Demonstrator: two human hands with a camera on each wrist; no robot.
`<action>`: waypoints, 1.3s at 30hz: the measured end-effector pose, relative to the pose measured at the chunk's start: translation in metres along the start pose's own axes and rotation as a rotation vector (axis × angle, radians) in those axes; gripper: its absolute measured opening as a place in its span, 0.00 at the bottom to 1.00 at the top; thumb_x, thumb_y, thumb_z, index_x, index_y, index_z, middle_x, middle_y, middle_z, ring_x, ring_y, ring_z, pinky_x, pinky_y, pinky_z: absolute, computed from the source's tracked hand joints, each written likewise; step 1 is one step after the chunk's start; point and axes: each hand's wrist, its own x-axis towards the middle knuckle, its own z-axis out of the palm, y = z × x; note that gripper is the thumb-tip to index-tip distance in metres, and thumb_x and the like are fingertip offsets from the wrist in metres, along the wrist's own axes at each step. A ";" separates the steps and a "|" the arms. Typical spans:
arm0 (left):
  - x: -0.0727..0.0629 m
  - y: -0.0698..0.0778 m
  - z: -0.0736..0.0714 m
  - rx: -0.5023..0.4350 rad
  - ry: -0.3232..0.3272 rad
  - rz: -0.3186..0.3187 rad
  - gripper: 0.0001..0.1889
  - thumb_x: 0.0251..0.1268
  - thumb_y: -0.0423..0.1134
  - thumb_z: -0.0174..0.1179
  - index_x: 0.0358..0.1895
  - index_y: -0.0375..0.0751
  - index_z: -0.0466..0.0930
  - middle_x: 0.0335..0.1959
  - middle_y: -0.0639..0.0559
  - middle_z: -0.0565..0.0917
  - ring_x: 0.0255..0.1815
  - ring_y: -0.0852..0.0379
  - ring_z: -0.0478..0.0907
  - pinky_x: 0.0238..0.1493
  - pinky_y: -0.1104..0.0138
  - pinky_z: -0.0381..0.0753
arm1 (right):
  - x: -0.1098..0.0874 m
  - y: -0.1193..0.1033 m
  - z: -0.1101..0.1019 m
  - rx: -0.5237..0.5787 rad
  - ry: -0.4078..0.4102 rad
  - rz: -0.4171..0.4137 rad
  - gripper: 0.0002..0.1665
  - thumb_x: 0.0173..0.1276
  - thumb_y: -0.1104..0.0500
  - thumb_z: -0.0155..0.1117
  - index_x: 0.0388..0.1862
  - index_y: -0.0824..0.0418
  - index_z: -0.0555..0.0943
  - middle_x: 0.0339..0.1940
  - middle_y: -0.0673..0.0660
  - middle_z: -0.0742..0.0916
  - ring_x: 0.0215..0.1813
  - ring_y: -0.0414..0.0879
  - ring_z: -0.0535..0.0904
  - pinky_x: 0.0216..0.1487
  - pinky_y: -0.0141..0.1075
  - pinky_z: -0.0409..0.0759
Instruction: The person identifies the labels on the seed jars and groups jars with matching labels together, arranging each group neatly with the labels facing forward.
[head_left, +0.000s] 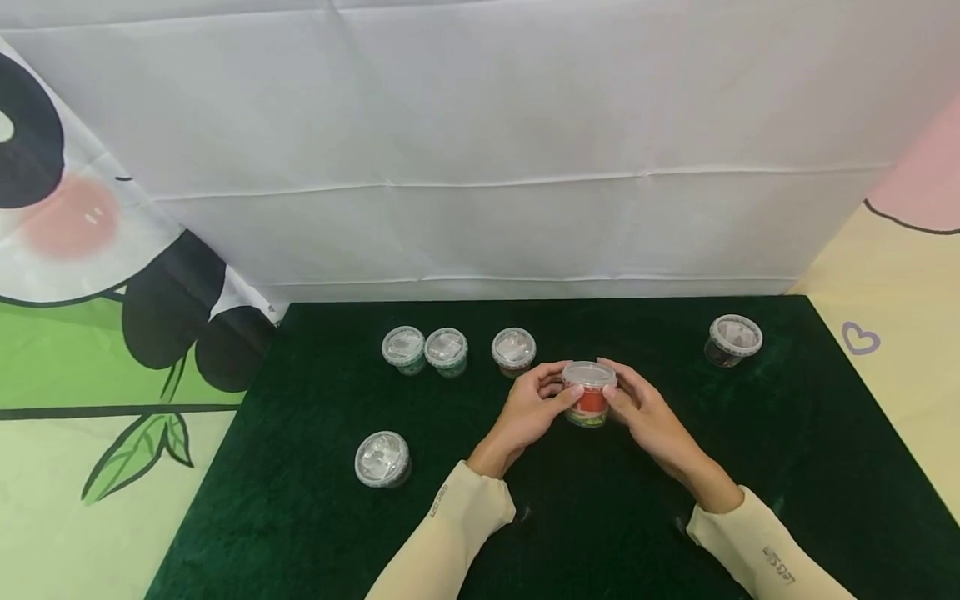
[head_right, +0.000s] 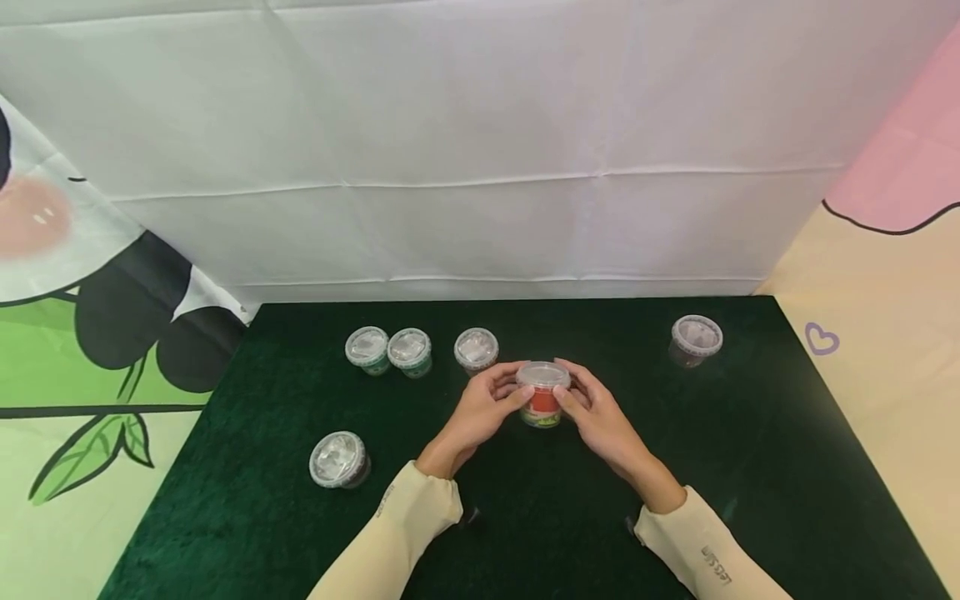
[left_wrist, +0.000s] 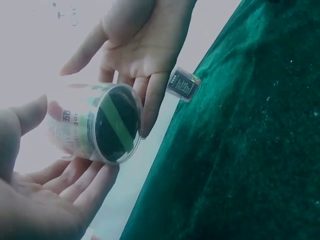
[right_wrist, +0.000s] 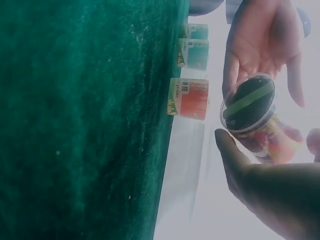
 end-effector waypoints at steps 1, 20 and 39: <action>0.000 0.000 0.000 0.000 0.015 -0.001 0.25 0.78 0.41 0.65 0.72 0.38 0.74 0.65 0.42 0.82 0.65 0.47 0.81 0.68 0.53 0.81 | 0.000 -0.001 0.001 -0.001 0.005 0.000 0.35 0.90 0.53 0.45 0.85 0.66 0.52 0.81 0.73 0.65 0.80 0.71 0.63 0.76 0.58 0.69; -0.007 0.000 -0.001 0.008 0.085 -0.009 0.24 0.77 0.44 0.66 0.69 0.38 0.77 0.63 0.44 0.85 0.64 0.48 0.81 0.69 0.52 0.80 | 0.001 -0.004 0.009 -0.025 0.038 0.020 0.35 0.89 0.53 0.46 0.85 0.66 0.53 0.80 0.73 0.66 0.79 0.71 0.66 0.76 0.62 0.70; -0.009 -0.003 -0.002 -0.006 0.130 0.015 0.23 0.75 0.43 0.68 0.67 0.38 0.78 0.61 0.45 0.85 0.60 0.50 0.82 0.66 0.55 0.82 | 0.006 -0.006 0.013 -0.040 0.050 -0.006 0.33 0.89 0.54 0.49 0.84 0.67 0.56 0.78 0.72 0.70 0.78 0.69 0.68 0.76 0.54 0.73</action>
